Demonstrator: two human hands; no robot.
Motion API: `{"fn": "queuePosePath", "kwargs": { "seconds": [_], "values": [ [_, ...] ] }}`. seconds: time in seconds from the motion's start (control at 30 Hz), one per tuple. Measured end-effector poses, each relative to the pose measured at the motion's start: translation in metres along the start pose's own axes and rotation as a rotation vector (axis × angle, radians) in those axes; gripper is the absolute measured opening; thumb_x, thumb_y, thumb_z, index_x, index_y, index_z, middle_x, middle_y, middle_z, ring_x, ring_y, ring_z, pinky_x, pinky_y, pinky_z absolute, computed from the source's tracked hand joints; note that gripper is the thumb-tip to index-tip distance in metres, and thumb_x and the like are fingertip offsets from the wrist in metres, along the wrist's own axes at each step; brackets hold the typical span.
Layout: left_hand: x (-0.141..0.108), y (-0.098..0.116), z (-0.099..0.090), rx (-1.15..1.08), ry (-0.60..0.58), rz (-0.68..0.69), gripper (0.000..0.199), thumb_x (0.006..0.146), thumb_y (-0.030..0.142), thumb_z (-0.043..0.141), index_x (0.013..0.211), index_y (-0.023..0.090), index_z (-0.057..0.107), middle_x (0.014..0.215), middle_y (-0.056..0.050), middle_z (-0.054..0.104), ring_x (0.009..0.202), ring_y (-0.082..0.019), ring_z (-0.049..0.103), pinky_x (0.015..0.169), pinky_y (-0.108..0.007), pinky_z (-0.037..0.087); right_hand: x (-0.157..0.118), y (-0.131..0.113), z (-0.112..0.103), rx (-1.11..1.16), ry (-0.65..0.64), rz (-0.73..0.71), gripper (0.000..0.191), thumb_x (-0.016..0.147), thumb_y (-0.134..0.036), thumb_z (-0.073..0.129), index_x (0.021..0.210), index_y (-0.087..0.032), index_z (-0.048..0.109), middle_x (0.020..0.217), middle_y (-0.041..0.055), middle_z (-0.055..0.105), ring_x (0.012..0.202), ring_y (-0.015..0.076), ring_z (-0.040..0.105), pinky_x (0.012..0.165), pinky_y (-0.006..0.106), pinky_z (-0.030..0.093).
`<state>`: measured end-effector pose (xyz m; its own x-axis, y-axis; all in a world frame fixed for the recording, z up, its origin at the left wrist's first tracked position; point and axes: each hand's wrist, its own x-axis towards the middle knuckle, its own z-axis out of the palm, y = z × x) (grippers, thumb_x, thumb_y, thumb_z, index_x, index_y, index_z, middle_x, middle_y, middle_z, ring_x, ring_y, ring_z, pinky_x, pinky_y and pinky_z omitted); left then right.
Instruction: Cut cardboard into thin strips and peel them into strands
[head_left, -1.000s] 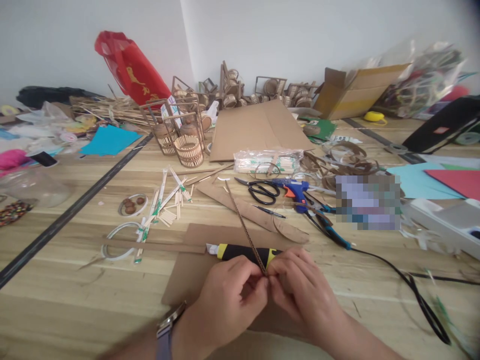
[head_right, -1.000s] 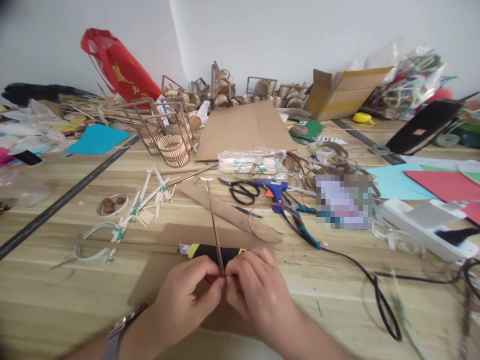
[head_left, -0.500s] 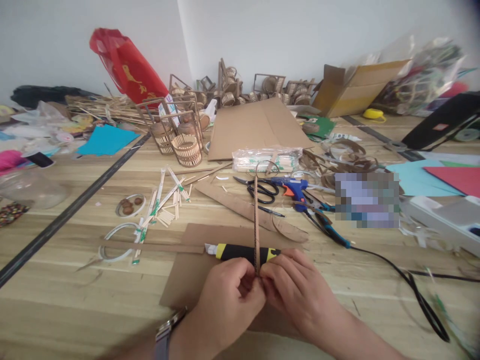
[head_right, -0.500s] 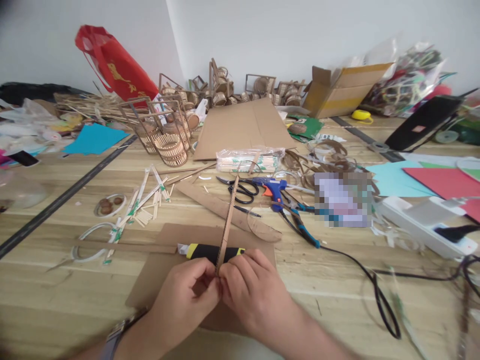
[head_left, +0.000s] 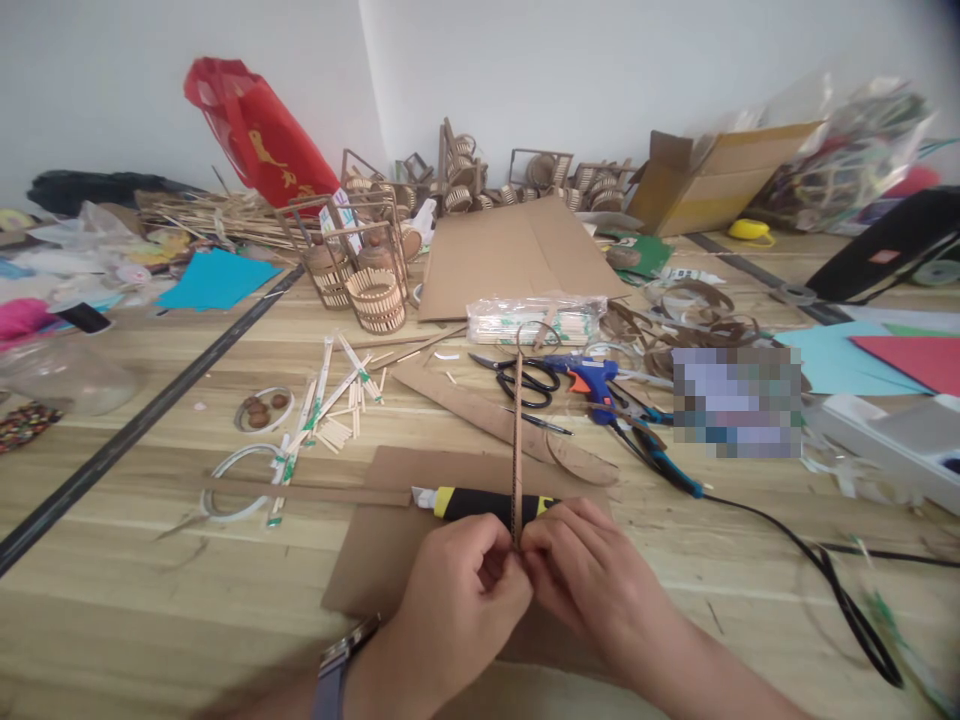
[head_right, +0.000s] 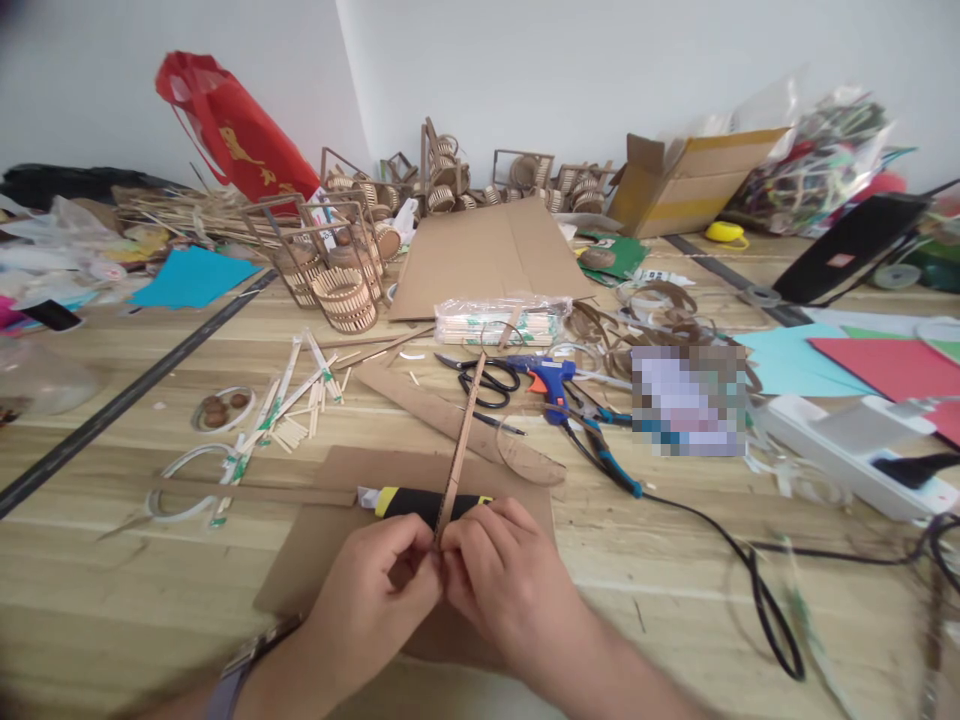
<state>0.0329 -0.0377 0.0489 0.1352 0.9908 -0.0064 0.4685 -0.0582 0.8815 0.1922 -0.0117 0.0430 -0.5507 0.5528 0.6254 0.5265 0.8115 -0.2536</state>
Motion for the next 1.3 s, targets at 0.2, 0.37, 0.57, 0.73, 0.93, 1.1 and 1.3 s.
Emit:
{"fn": "queuePosePath", "kwargs": {
  "seconds": [0.2,0.37,0.57,0.73,0.93,1.1,1.3],
  "values": [
    [0.000,0.001,0.000,-0.087,-0.027,0.011,0.018,0.075,0.023,0.050,0.060,0.021,0.041,0.055,0.004,0.046,0.052,-0.011,0.044,0.049,-0.021,0.031,0.001,0.000,-0.006,0.062,-0.011,0.040,0.022,0.090,-0.004,0.043,0.079,-0.023,0.047,0.064,-0.0033,0.059,0.057,0.0121,0.053,0.057,0.026,0.042],
    [0.005,0.001,-0.001,-0.571,-0.232,-0.249,0.026,0.080,0.043,0.057,0.072,0.019,0.053,0.059,0.001,0.057,0.052,-0.012,0.055,0.051,-0.022,0.044,0.001,0.001,-0.010,0.086,0.030,0.046,0.020,0.089,-0.005,0.045,0.081,-0.023,0.046,0.064,-0.0040,0.058,0.056,0.0118,0.053,0.060,0.026,0.043],
    [0.016,-0.003,-0.004,-0.910,-0.328,-0.379,0.048,0.070,0.060,0.073,0.069,0.016,0.055,0.058,0.002,0.056,0.042,-0.006,0.047,0.037,-0.017,0.036,0.002,-0.004,-0.009,0.103,0.039,0.004,0.022,0.085,-0.001,0.044,0.083,-0.023,0.047,0.065,-0.0045,0.060,0.058,0.0106,0.055,0.065,0.026,0.044],
    [0.017,-0.002,-0.006,-0.896,-0.299,-0.373,0.049,0.067,0.059,0.078,0.070,0.015,0.056,0.055,0.002,0.058,0.043,-0.007,0.051,0.039,-0.017,0.039,0.001,-0.005,-0.010,0.113,0.054,0.001,0.019,0.087,-0.003,0.048,0.087,-0.022,0.053,0.070,-0.0026,0.066,0.063,0.0114,0.059,0.069,0.028,0.046],
    [0.016,-0.002,-0.006,-0.801,-0.214,-0.319,0.050,0.069,0.061,0.076,0.075,0.016,0.055,0.053,0.002,0.059,0.044,-0.009,0.052,0.043,-0.019,0.042,0.001,-0.005,-0.009,0.115,0.098,0.034,0.017,0.084,-0.005,0.053,0.089,-0.021,0.056,0.071,-0.0034,0.066,0.063,0.0110,0.061,0.070,0.029,0.045],
    [0.015,-0.004,-0.004,-0.761,-0.184,-0.277,0.050,0.072,0.061,0.074,0.075,0.016,0.054,0.055,0.002,0.060,0.046,-0.009,0.054,0.045,-0.019,0.045,0.002,-0.006,-0.009,0.139,0.084,0.075,0.018,0.085,-0.005,0.051,0.087,-0.022,0.054,0.068,-0.0049,0.065,0.059,0.0107,0.059,0.067,0.029,0.045],
    [0.012,-0.007,-0.003,-0.751,-0.166,-0.245,0.050,0.073,0.061,0.074,0.076,0.016,0.053,0.056,0.003,0.060,0.049,-0.010,0.058,0.047,-0.019,0.048,0.004,-0.007,-0.009,0.172,0.093,0.112,0.019,0.085,-0.005,0.050,0.083,-0.023,0.054,0.066,-0.0055,0.064,0.057,0.0104,0.058,0.062,0.027,0.044]
  ]
}}
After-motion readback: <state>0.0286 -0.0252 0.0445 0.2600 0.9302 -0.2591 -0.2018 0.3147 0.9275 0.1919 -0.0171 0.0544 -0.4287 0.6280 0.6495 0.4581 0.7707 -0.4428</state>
